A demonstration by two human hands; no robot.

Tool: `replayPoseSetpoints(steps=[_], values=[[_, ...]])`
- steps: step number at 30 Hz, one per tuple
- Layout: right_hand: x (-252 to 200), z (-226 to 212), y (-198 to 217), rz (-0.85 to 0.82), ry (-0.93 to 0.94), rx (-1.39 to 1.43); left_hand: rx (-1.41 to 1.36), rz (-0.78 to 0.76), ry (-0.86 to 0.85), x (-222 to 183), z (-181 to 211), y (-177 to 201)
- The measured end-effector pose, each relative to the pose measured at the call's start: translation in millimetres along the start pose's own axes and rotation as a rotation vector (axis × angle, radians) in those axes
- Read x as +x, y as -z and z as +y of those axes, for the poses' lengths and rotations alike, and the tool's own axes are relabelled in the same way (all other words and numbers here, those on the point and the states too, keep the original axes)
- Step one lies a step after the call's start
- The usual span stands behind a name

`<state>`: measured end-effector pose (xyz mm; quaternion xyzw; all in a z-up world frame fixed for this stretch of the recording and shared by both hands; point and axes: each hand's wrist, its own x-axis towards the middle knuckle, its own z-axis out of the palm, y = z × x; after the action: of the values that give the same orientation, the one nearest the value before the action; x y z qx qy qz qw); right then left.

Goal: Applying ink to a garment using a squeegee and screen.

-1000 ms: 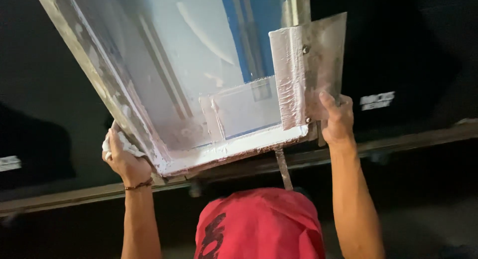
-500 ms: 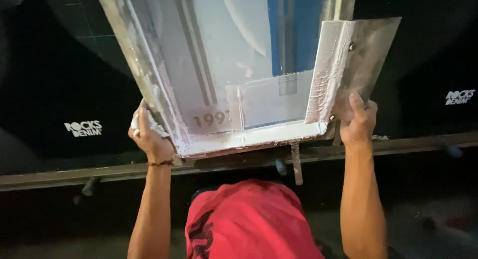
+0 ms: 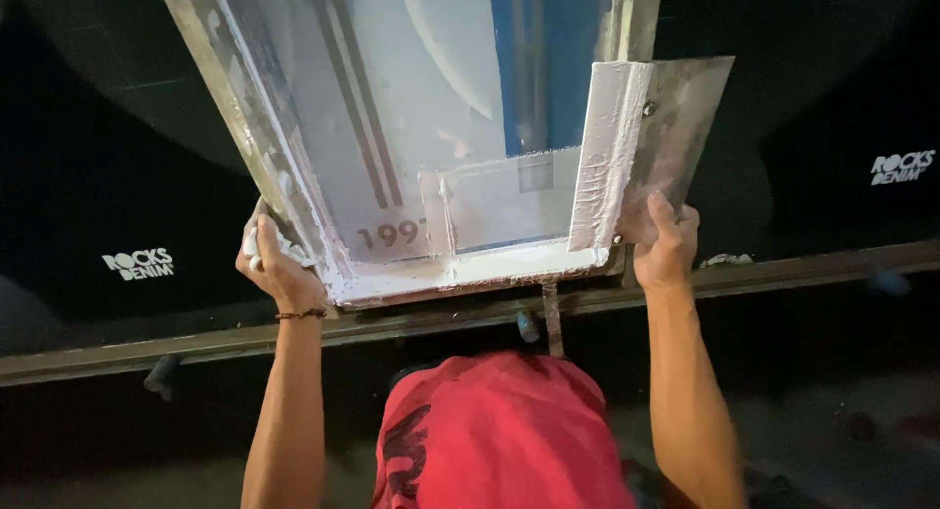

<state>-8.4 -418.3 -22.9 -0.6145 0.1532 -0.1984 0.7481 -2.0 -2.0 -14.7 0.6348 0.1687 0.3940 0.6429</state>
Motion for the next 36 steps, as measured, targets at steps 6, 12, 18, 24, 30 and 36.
replayPoseSetpoints(steps=[6, 12, 18, 24, 30, 36], values=[[3, 17, 15, -0.083, 0.087, -0.083, -0.005, -0.03, -0.028, 1, -15, 5], [-7, -2, -2, -0.056, 0.028, 0.023, 0.034, -0.046, -0.047, 1, -12, 4], [2, 26, 14, -0.07, 0.04, 0.03, 0.032, -0.032, -0.037, 4, -12, 6], [-16, -24, -21, -0.023, -0.021, 0.042, 0.052, -0.027, -0.054, 3, -14, 7], [-13, -29, -20, -0.067, -0.071, -0.013, 0.049, -0.071, -0.054, 8, -24, 8], [-16, -35, -23, -0.078, -0.091, -0.039, 0.16, -0.052, -0.121, 6, -20, 8]])
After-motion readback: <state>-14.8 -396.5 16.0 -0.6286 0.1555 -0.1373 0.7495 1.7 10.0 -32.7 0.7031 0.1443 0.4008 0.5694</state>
